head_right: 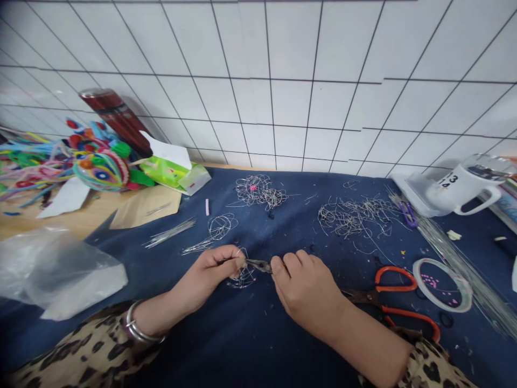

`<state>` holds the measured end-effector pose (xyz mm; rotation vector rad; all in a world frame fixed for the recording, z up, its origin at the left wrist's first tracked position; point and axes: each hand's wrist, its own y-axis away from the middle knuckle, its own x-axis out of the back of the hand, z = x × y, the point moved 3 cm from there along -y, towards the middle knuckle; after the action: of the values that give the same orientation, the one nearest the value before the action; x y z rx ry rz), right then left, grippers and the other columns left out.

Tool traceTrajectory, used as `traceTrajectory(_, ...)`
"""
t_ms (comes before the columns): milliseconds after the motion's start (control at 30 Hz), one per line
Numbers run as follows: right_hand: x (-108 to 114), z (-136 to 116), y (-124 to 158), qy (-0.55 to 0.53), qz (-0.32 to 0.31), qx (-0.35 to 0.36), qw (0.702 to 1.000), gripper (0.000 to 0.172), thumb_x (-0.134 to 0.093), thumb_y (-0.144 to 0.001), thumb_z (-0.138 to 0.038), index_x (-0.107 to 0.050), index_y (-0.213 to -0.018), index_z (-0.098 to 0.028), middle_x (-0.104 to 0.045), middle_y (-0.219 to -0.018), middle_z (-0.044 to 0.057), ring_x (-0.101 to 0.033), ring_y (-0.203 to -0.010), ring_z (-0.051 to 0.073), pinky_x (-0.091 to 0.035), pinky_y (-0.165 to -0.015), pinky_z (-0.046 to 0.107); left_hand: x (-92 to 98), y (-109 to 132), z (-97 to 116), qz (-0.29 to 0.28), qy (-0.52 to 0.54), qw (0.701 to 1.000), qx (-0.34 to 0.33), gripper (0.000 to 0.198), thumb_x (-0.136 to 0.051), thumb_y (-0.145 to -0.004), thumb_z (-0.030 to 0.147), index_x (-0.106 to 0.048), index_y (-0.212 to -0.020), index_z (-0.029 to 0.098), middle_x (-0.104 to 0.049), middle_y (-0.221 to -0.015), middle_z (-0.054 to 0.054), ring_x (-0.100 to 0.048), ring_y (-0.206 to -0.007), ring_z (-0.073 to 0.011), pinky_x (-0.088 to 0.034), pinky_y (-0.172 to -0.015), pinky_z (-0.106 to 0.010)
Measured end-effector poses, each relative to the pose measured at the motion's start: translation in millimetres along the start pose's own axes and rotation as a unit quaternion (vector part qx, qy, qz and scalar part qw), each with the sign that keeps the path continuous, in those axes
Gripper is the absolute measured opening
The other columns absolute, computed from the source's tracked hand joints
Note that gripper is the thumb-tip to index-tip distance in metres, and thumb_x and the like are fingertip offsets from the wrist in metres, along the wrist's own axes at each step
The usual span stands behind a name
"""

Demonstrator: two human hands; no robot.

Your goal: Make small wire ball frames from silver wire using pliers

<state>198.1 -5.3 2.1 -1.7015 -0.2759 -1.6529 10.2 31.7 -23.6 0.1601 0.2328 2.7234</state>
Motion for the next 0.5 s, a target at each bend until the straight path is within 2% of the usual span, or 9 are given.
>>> traceTrajectory(233, -2.6, 3.8, -0.1, -0.056, -0.003, -0.027, 0.998, 0.023, -0.046, -0.087, -0.024, -0.059, -0.105, -0.014, -0.058, -0.081, 0.006, -0.051, -0.073, 0.017, -0.042, -0.067, 0.031, -0.1, -1.3, 0.0, 0.011, 0.046, 0.999, 0.0, 0.015, -0.052, -0.081, 0.021, -0.058, -0.07, 0.014, -0.05, -0.061, 0.001, -0.042, -0.059, -0.0107, -0.034, -0.059, -0.023)
traceTrajectory(500, -9.5, 5.7, 1.3, -0.153, -0.03, -0.07, 0.985, 0.022, -0.045, -0.088, -0.024, -0.058, -0.105, -0.016, -0.06, -0.083, 0.005, -0.056, -0.077, 0.015, -0.044, -0.071, 0.027, -0.9, -1.0, 2.9, 0.005, 0.048, 0.999, -0.003, 0.017, -0.052, -0.082, 0.019, -0.054, -0.066, 0.014, -0.048, -0.061, 0.003, -0.039, -0.059, -0.0096, -0.032, -0.058, -0.023)
